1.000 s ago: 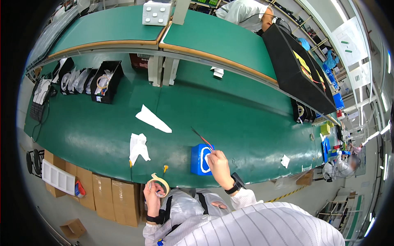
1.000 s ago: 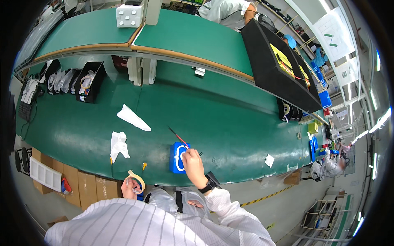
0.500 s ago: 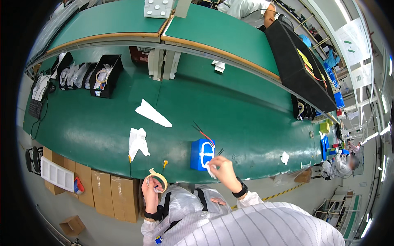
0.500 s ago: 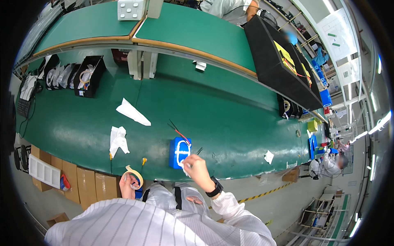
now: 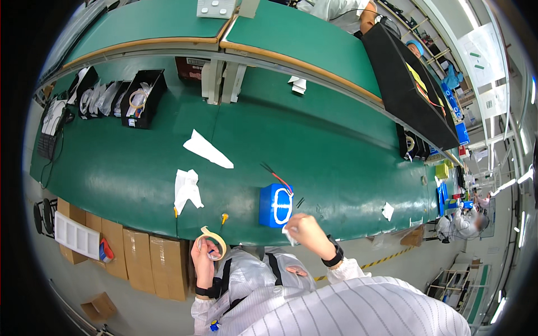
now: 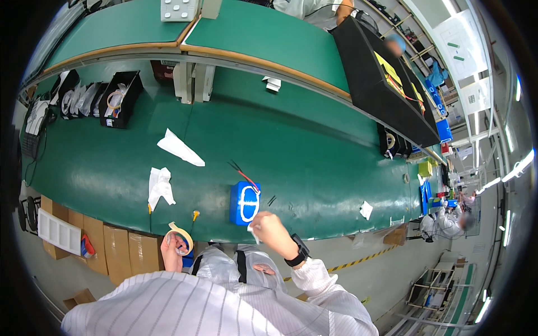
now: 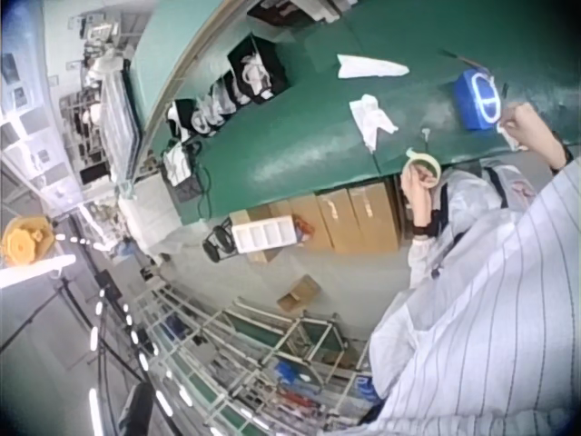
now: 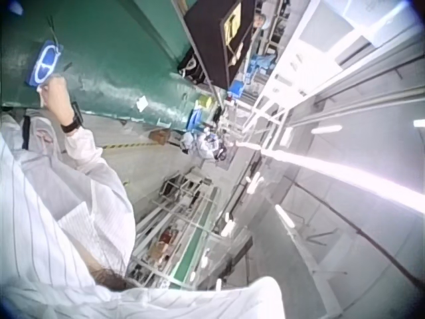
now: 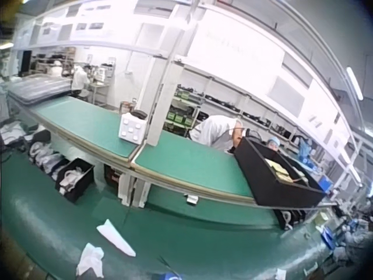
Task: Assembling and taping small battery packs before packing them into a box.
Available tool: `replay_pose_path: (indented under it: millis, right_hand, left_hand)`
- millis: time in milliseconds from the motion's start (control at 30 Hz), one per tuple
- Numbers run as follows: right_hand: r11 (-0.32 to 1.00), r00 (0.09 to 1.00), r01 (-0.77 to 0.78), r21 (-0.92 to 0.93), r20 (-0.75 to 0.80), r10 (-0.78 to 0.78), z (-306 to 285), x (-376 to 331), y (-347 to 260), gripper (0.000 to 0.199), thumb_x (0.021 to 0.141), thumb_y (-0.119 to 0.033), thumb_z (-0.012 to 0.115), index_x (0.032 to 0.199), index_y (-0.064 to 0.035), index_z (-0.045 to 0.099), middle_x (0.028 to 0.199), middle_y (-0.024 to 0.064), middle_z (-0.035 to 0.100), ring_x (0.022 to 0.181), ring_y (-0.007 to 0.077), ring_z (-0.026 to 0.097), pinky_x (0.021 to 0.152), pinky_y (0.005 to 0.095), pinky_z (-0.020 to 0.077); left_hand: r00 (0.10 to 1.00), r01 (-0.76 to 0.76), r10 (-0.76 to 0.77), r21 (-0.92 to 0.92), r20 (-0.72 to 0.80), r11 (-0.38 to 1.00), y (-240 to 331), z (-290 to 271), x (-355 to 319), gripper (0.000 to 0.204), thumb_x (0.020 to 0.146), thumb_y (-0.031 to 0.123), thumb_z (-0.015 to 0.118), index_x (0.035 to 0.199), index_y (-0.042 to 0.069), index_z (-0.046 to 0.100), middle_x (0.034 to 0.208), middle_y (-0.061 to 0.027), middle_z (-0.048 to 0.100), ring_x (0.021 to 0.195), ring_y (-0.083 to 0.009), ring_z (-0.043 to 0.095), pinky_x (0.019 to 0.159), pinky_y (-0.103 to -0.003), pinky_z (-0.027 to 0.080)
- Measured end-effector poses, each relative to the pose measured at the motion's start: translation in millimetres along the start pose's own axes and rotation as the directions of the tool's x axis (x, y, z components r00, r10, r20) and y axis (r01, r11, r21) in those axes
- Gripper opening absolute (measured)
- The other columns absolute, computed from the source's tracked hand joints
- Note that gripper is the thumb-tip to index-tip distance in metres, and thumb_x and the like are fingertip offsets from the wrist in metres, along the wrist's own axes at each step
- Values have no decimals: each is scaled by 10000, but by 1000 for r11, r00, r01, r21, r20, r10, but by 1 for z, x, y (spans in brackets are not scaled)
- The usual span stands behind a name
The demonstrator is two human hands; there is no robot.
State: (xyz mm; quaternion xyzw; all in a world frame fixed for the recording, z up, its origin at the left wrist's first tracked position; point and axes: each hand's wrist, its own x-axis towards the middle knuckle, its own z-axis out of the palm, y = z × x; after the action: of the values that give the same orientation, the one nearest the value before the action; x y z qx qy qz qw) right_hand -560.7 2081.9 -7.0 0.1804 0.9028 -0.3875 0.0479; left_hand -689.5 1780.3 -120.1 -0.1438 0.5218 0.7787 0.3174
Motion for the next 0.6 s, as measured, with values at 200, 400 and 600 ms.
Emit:
replay_pose_path:
  millis: [200, 400, 600]
  right_hand:
    - [988, 948, -7, -154, -315, -43, 10, 19, -3, 139, 754, 36, 653, 888, 0, 662, 925, 157, 628, 893, 358, 617, 792, 429, 510]
    - [928, 970, 46, -370, -204, -129, 19, 10, 1, 120, 778, -5, 680, 895, -33, 674, 911, 126, 626, 852, 331, 637, 737, 423, 523]
    - [985, 946, 88, -151, -297, -130, 15, 38, 0, 136, 801, -33, 674, 936, -47, 689, 901, 131, 620, 799, 337, 620, 705, 424, 515]
  left_hand:
    - [999, 15, -14, -15, 31, 1000, 2, 4, 1, 200, 1049, 225, 480, 1037, 41, 558, 764, -14, 560, 624, -88, 562, 504, -235, 485]
    - [1000, -2, 2, -9, -1, 1000, -3, -9, -3, 201, 1049, 222, 480, 1049, 39, 564, 764, -14, 560, 627, -86, 565, 500, -234, 491]
    - [1000, -15, 15, -6, -3, 1000, -3, -8, -1, 222, 1053, 213, 466, 1072, 21, 576, 760, -20, 560, 625, -89, 569, 506, -240, 508]
